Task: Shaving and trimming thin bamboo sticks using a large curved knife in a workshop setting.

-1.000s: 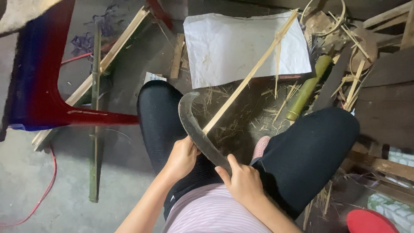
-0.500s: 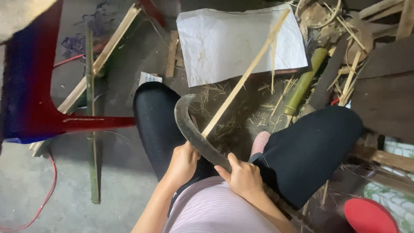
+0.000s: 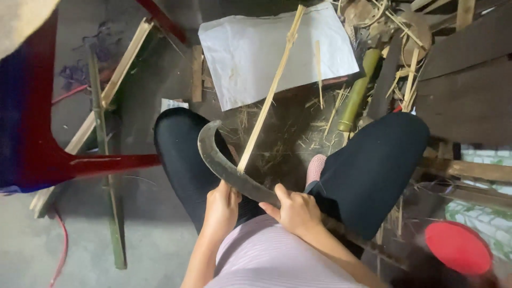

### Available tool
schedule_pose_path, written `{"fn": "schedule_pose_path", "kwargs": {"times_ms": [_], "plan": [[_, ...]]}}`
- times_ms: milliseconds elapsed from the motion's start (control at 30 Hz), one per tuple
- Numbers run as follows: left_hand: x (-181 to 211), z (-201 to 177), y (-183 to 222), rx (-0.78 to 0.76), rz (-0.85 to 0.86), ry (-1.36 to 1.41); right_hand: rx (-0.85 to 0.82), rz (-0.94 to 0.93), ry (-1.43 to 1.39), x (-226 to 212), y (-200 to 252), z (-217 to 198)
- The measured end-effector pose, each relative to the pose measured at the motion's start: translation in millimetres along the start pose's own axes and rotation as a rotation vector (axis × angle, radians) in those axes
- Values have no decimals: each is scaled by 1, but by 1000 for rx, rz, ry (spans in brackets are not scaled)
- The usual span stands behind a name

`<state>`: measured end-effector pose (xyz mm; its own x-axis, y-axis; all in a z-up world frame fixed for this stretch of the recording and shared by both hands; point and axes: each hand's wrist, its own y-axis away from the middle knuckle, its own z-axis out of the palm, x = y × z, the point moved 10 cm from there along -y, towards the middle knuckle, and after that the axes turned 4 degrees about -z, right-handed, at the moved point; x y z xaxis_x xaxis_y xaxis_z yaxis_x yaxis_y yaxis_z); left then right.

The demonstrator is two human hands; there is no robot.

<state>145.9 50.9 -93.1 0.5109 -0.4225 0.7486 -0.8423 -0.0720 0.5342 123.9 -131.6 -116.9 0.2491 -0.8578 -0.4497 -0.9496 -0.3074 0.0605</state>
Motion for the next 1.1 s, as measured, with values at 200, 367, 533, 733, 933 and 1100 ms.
{"fn": "schedule_pose_path", "kwargs": {"times_ms": [200,367,533,733,933,1100], "plan": [[0,-7,3,-31,-62,50,17,-9,-23,-9,-5,-7],[-17,4,-16,-88,-157,396,-22,20,-22,-9,-11,-12],[2,10,-12,-146,-202,410,55,-6,-25,-11,-6,-27],[12,13,-7,-264,-210,249,-52,124,-78,20,-18,0],[-38,30,-48,-135,-120,10,-65,105,-28,23,-24,7],[-23,27,-37,-110,-147,-67,-191,237,45,90,-25,89]]}}
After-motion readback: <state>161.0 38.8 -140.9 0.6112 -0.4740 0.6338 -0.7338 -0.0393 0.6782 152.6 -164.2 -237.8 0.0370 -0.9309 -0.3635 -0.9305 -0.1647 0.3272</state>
